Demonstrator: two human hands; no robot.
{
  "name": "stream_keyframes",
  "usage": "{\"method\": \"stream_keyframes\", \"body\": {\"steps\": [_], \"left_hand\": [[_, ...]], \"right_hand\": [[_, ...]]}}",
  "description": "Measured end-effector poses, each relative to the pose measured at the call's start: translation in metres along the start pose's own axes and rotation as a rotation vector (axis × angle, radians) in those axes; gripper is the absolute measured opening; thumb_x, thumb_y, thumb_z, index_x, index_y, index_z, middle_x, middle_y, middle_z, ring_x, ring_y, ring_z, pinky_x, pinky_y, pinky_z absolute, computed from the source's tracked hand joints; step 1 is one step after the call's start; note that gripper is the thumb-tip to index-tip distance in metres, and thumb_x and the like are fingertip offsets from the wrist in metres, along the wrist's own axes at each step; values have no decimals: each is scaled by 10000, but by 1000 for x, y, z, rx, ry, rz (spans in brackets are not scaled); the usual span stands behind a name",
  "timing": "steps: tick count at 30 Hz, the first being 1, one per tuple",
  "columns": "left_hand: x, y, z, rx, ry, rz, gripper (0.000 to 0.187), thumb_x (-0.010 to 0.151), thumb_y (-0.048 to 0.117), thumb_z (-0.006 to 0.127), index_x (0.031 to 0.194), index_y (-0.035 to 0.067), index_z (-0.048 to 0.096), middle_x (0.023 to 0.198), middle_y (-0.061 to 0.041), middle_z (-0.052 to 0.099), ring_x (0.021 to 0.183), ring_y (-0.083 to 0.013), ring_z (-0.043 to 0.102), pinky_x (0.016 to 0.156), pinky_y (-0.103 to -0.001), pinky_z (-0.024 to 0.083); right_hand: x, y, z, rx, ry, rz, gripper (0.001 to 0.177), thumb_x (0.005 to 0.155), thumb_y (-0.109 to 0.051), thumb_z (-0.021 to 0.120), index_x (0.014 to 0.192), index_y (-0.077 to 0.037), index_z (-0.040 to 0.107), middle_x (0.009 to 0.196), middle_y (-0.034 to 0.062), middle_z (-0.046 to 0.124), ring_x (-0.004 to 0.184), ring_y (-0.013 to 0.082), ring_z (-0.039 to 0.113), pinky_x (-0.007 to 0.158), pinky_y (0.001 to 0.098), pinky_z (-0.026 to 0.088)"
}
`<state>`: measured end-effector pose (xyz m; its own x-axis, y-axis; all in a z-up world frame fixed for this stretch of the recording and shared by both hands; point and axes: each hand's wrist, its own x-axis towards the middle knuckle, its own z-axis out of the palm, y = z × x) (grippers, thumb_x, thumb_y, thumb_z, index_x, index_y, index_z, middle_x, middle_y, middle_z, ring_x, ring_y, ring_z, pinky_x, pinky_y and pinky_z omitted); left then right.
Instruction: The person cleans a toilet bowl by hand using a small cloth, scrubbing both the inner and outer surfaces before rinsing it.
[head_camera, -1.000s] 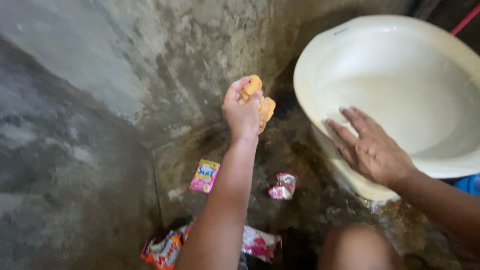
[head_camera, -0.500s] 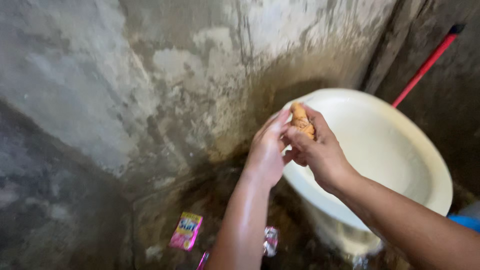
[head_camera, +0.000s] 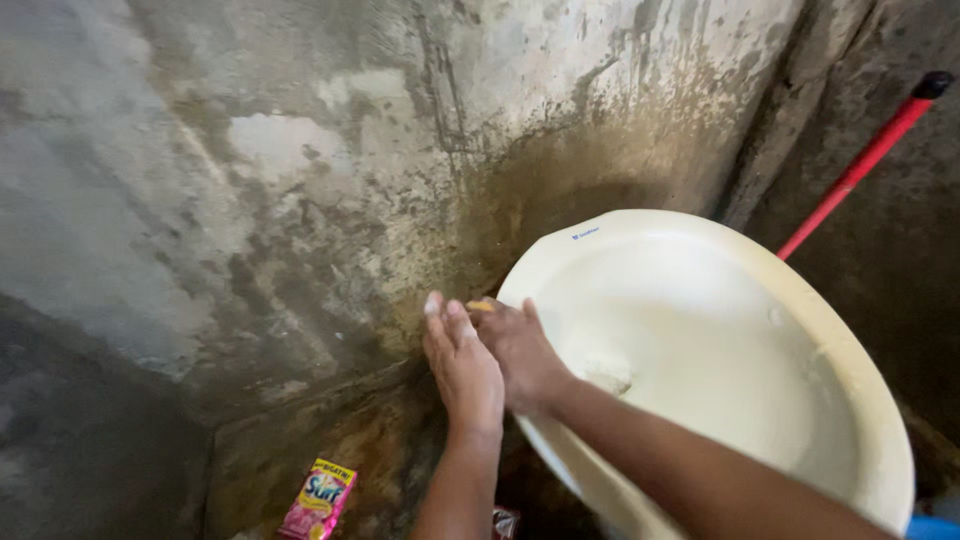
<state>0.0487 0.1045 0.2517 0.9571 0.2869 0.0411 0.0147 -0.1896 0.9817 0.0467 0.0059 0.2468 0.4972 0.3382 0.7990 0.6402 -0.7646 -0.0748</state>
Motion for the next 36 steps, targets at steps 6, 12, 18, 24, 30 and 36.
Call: {"method": "stream_keyframes", "body": {"steps": [6, 12, 18, 24, 30, 36], "left_hand": [[-10, 15, 31, 184, 4, -178, 703, 1034, 564, 241, 1658, 261, 128, 1717, -132, 160, 1513, -390, 293, 1195, -523, 296], [-4, 23, 53, 774, -385, -219, 781, 1051, 537, 412, 1685, 236, 68, 1666, -132, 249, 1497, -385, 329, 1192, -584, 320], [1, -3, 60, 919, -360, 83, 709, 1054, 390, 477, 1657, 197, 159, 1584, -134, 370, 1330, -365, 518, 1059, -520, 494], [20, -12, 75, 1041, -386, 277, 676, 1036, 315, 496, 1628, 141, 218, 1683, -121, 220, 1348, -347, 474, 1036, -519, 472], [21, 1, 81, 1105, -412, 294, 681, 1028, 317, 539, 1621, 143, 251, 1606, -107, 321, 1299, -332, 498, 1044, -519, 452], [22, 12, 88, 1147, -377, 276, 778, 1019, 389, 558, 1643, 133, 170, 1420, -114, 439, 1252, -339, 512, 1000, -517, 475]], "right_hand": [[-3, 75, 54, 38, -423, 369, 188, 960, -285, 669, 998, -110, 725, 1002, 119, 690, 1028, 292, 643, 1071, 504, 414], [-18, 164, 52, -12, -96, 204, 290, 841, -205, 687, 1101, -88, 738, 1061, 112, 711, 1033, 324, 651, 949, 472, 486], [-55, 268, -33, -309, -86, 312, 430, 925, -144, 664, 1341, -215, 746, 1129, 151, 704, 933, 326, 667, 825, 463, 535], [-54, 264, -31, -506, -131, 532, 169, 978, -275, 728, 1028, -115, 744, 996, 142, 671, 935, 339, 657, 882, 506, 509], [-25, 163, 46, -58, 174, 261, 192, 923, -245, 767, 895, -92, 654, 990, 126, 638, 984, 360, 604, 910, 508, 477], [-24, 216, 32, -218, -156, 226, 103, 900, -195, 688, 940, -101, 700, 957, 125, 684, 994, 354, 634, 894, 517, 473]]}}
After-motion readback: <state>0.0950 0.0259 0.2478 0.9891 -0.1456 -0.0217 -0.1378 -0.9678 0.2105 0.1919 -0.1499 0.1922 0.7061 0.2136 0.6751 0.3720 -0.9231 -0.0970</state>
